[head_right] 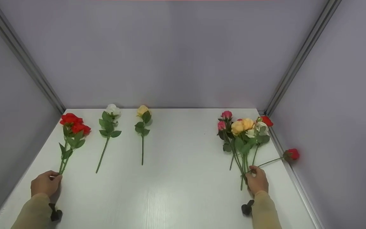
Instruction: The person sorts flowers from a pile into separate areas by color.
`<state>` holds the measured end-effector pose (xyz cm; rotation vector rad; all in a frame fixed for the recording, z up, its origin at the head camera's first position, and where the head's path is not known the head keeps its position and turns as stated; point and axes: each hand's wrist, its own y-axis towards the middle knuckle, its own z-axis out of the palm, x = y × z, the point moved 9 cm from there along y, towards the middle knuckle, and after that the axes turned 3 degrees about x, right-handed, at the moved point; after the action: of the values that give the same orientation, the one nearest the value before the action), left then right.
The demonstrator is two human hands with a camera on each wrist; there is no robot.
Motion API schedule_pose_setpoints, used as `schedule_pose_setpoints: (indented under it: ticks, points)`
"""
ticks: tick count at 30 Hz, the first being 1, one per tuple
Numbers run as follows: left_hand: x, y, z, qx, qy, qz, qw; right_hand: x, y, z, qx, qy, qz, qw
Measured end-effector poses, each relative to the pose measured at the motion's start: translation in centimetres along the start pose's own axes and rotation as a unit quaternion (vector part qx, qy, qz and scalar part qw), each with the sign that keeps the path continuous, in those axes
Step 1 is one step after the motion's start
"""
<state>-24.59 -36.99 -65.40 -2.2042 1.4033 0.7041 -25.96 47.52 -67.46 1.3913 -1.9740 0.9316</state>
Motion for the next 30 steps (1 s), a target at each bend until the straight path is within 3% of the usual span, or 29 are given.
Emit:
schedule_pose_setpoints:
  ticks: [5,10,15,21,30]
  points:
    - [-0.3,0.1,0.0,0.006,0.016,0.01,0.9998,-0.7,-0.2,-0.2,-0.021,0.043,0.015,0.9988]
    - [-0.5,0.0,0.0,0.013,0.018,0.015,0.9997,-0.9,-0.2,-0.6,-0.046,0.027,0.008,0.9985]
    - [-0.9,0.3,0.0,0.018,0.018,0.027,0.9993,-1.1,-0.3,-0.8,-0.047,0.028,0.004,0.9985]
    - [-1.1,0.6,0.4,0.038,0.015,0.024,0.9989,-1.3,-0.5,-1.3,-0.047,0.078,0.007,0.9958]
    - [-1.5,0.8,0.2,0.036,0.016,0.025,0.9989,1.0,-1.3,-2.8,-0.088,0.105,-0.015,0.9905]
